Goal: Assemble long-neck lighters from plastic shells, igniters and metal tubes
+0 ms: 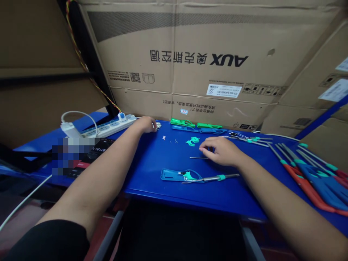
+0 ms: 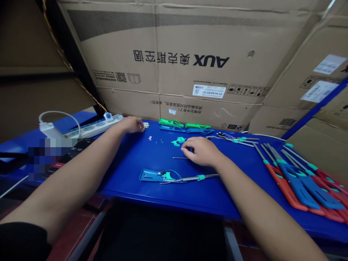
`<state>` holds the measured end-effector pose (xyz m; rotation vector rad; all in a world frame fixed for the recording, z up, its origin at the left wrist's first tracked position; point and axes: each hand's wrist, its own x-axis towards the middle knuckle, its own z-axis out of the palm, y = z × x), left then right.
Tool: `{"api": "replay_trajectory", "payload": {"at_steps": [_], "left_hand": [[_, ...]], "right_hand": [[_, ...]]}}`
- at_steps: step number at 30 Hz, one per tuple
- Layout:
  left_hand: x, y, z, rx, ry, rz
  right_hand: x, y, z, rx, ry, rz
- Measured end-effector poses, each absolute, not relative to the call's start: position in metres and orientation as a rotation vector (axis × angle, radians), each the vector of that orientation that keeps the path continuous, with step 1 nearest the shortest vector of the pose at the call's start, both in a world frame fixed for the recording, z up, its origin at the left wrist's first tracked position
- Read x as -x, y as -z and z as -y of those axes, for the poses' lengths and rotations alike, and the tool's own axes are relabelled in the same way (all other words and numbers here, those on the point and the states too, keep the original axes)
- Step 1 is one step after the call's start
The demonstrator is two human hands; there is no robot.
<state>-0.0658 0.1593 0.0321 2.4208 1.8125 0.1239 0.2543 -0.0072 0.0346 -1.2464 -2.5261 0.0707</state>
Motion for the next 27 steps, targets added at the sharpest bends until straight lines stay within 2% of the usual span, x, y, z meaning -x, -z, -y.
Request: {"api": "replay_trajectory", "payload": {"at_steps": [8, 13, 27], "left_hand": [[0.050, -0.049, -0.138, -2.575, -0.029, -1.496], [0.042, -0.041, -0.138, -2.559, 0.080, -1.383], [0.040, -0.037, -0.139, -2.553, 0.103, -1.360]], "right_hand": [[-0.251, -0.031, 0.009, 1.209, -0.108, 2.577], [-0.249, -0.032, 0.011, 1.177, -0.129, 2.612], [-0.248, -0.031, 0.012, 1.161, -0.144, 2.675]]}}
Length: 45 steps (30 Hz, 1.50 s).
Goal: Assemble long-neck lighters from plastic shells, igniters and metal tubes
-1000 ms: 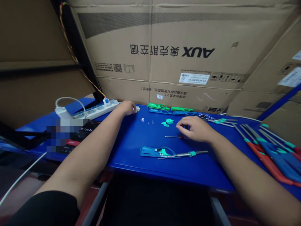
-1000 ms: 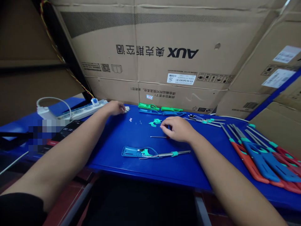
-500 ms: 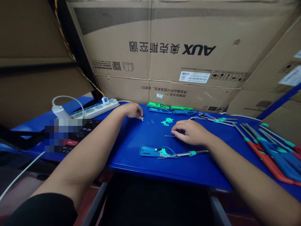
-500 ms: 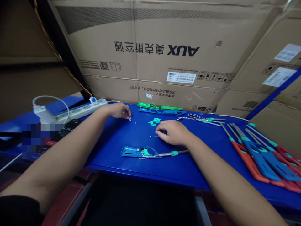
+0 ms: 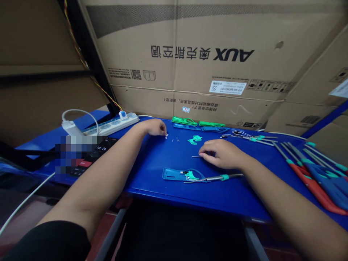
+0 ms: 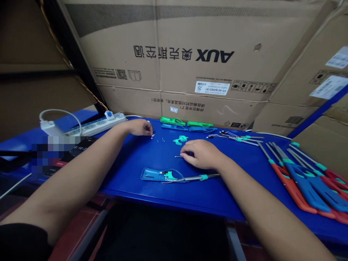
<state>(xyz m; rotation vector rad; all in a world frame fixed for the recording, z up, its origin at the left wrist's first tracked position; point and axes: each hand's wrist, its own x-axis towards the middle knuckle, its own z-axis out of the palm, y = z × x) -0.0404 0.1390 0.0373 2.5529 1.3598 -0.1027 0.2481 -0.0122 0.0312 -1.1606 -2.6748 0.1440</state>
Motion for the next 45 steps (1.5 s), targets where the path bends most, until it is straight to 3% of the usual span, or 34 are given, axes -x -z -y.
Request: {"api": "replay_trajectory", "payload": {"at_steps": [11, 20, 29, 35, 38, 42, 45], "left_hand": [[0.041, -0.037, -0.140, -2.443, -0.002, -1.344], [-0.001, -0.051, -0.093, -2.241, -0.339, -0.946], [-0.036, -0.057, -0.043, -1.911, -0.578, -0.755], [-0.033, -0.059, -0.046, -2.081, -0.653, -0.690], [-0.010, -0.067, -0.067, -2.370, -0.549, -0.772], [0.043, -0.071, -0.109, -2.537, -0.347, -1.506], [0.073, -0.068, -0.130, -2.504, -0.208, -1.587]], "right_hand": [[-0.248, -0.031, 0.012, 1.134, -0.149, 2.672], [-0.234, -0.029, 0.016, 1.077, 0.055, 2.166], [-0.226, -0.031, 0.026, 1.116, 0.305, 2.025], [-0.226, -0.031, 0.025, 1.153, 0.294, 2.123], [-0.228, -0.031, 0.022, 1.135, 0.128, 2.102], [-0.240, -0.031, 0.012, 1.250, -0.020, 2.150], [-0.248, -0.027, 0.005, 1.352, -0.051, 2.222]]}}
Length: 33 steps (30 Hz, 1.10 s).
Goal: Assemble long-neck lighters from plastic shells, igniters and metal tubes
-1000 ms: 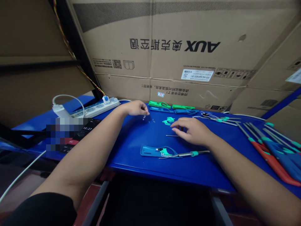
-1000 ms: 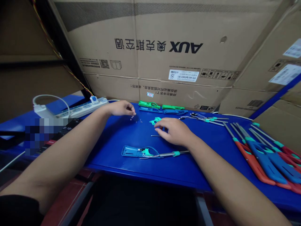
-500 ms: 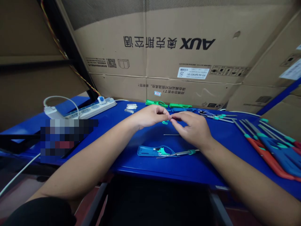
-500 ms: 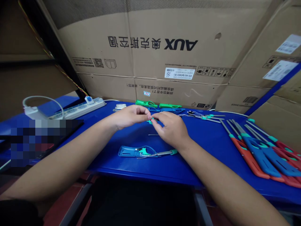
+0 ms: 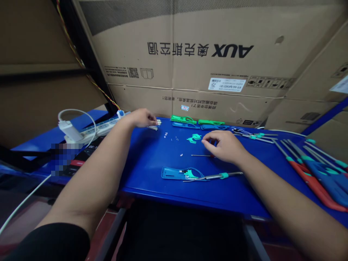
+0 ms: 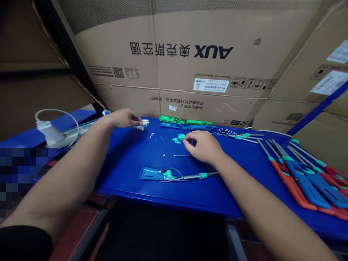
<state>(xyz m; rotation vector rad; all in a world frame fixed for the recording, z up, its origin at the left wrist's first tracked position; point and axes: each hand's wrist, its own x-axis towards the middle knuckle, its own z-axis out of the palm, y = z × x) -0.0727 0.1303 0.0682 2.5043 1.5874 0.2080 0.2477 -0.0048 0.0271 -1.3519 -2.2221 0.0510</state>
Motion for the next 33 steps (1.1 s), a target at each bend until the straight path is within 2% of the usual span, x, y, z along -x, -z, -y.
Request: {"api": "replay_trajectory", "payload": {"at_steps": [4, 9, 16, 21, 27, 33], "left_hand": [[0.060, -0.060, -0.125, -2.522, -0.039, -1.401], [0.002, -0.045, -0.090, -2.577, 0.202, -0.741], [-0.017, -0.036, -0.074, -2.575, 0.287, -0.683], [-0.016, -0.037, -0.074, -2.551, 0.200, -0.663], [-0.021, -0.037, -0.071, -2.374, -0.124, -0.603], [-0.034, -0.029, -0.063, -1.938, -0.449, -0.448]], "right_hand": [[-0.247, -0.022, 0.003, 1.311, -0.057, 2.378], [-0.241, -0.021, 0.008, 1.233, -0.056, 2.453], [-0.240, -0.022, 0.008, 1.223, -0.080, 2.472], [-0.241, -0.022, 0.009, 1.194, -0.062, 2.445], [-0.239, -0.021, 0.011, 1.000, 0.027, 2.320], [-0.237, -0.023, 0.017, 0.799, 0.334, 2.175]]}}
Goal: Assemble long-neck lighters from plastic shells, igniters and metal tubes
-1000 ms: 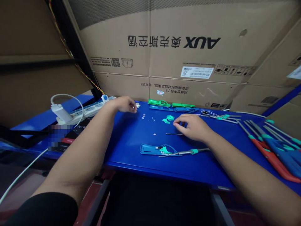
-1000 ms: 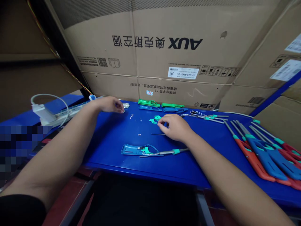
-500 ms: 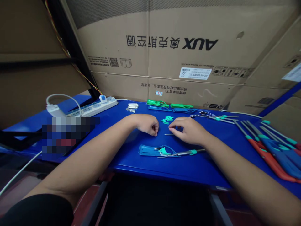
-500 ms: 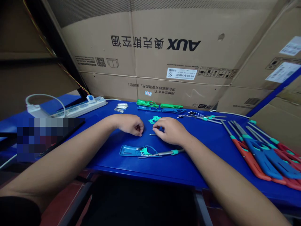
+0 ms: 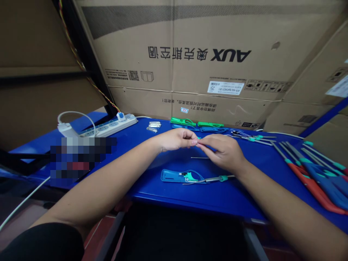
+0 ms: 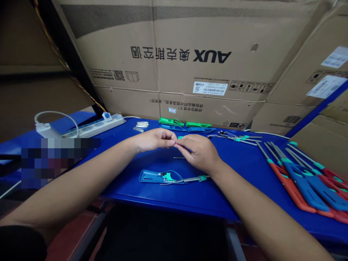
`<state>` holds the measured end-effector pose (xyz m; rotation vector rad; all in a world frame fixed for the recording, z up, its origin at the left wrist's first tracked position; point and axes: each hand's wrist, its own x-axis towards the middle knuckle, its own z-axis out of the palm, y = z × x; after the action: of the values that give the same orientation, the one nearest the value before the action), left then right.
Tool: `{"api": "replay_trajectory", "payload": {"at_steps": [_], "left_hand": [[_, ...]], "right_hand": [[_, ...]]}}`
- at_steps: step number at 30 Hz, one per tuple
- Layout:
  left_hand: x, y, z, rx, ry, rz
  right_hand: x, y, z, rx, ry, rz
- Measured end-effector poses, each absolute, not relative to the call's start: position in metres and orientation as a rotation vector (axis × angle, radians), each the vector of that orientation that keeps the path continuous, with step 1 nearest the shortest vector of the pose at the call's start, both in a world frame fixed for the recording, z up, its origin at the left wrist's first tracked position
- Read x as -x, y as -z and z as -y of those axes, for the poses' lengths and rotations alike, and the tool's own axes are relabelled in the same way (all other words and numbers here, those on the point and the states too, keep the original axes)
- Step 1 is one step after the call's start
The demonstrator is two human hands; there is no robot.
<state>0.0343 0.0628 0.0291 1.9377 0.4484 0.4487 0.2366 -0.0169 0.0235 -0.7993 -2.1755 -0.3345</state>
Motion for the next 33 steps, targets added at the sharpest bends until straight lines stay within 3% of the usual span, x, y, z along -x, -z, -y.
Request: {"api": "replay_trajectory", "payload": {"at_steps": [5, 8, 10, 14, 21, 33], "left_hand": [[-0.012, -0.051, -0.073, -2.194, -0.568, -0.685], [0.025, -0.067, -0.095, -2.416, -0.600, -1.261], [0.048, -0.069, -0.113, -2.445, -0.428, -1.577], [0.071, -0.053, -0.138, -2.395, -0.230, -1.641], [0.074, -0.037, -0.149, -2.270, -0.192, -1.552], [0.052, -0.052, -0.120, -1.768, -0.549, -0.653]], "right_hand": [[-0.238, -0.029, 0.020, 0.784, 0.333, 2.184], [-0.241, -0.031, 0.018, 0.922, 0.204, 2.174], [-0.244, -0.031, 0.014, 0.987, 0.145, 2.153], [-0.249, -0.028, 0.009, 1.051, 0.107, 2.148], [-0.246, -0.029, 0.012, 1.021, 0.073, 2.175], [-0.246, -0.031, 0.013, 1.015, 0.061, 2.160]]}}
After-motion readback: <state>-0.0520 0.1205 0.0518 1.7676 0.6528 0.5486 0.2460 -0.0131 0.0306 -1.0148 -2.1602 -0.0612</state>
